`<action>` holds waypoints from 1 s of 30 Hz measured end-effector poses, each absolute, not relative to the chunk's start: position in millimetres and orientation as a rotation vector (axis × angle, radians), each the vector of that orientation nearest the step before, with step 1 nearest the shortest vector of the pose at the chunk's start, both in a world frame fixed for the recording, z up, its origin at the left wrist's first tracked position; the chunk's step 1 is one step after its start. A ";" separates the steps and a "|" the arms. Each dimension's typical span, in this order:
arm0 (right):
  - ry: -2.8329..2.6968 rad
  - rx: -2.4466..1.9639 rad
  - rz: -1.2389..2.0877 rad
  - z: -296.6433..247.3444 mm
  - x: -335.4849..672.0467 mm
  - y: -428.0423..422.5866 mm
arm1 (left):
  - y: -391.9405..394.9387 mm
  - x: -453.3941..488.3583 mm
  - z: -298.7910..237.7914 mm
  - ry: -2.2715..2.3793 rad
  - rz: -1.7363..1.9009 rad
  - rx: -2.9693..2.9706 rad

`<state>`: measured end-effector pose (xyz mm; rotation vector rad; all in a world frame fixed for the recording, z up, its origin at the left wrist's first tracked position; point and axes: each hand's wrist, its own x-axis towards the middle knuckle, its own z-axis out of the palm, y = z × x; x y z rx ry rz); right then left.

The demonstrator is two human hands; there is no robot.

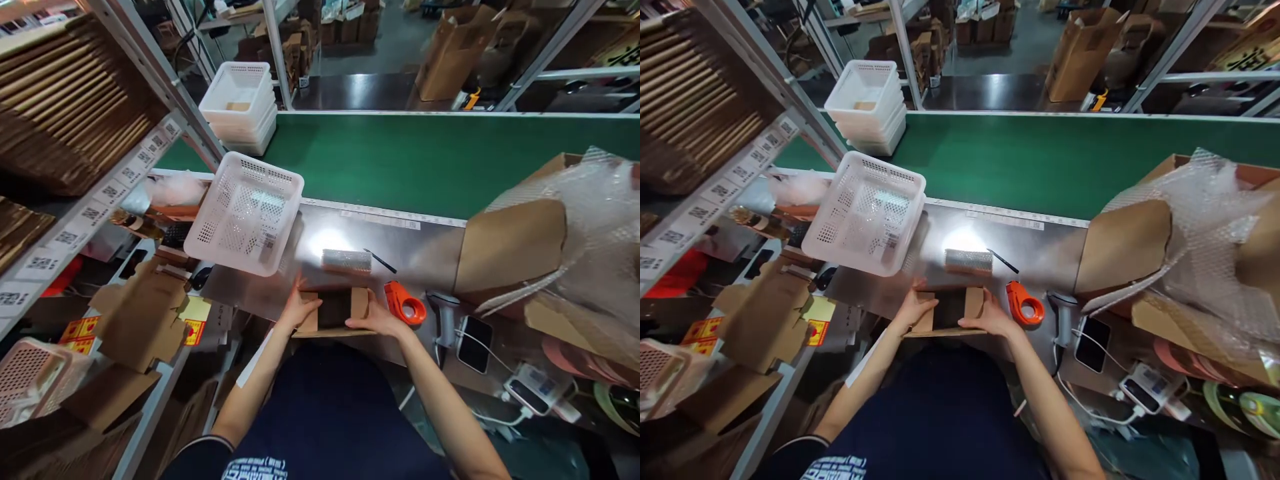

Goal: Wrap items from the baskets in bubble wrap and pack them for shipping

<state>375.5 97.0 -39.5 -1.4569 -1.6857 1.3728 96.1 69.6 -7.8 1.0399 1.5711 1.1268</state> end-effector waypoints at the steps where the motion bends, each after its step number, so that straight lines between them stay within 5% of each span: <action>1: -1.763 -1.550 1.336 -37.4 373.7 102.9 | 69.4 100.3 -7.8 1.649 1.145 1.055; 13: -1.678 -1.064 0.733 -61.3 373.8 98.8 | 51.9 98.4 -7.0 1.898 1.521 1.699; 18: -2.219 -0.845 0.390 -52.3 413.5 95.3 | 30.5 52.8 7.6 1.742 0.949 2.053; 23: -2.489 -0.800 0.536 -32.7 437.4 79.1 | 9.1 26.6 24.0 1.472 0.556 1.896; 30: -1.537 -1.187 0.892 -46.2 372.4 55.9 | 21.1 74.3 -14.1 1.664 1.263 1.300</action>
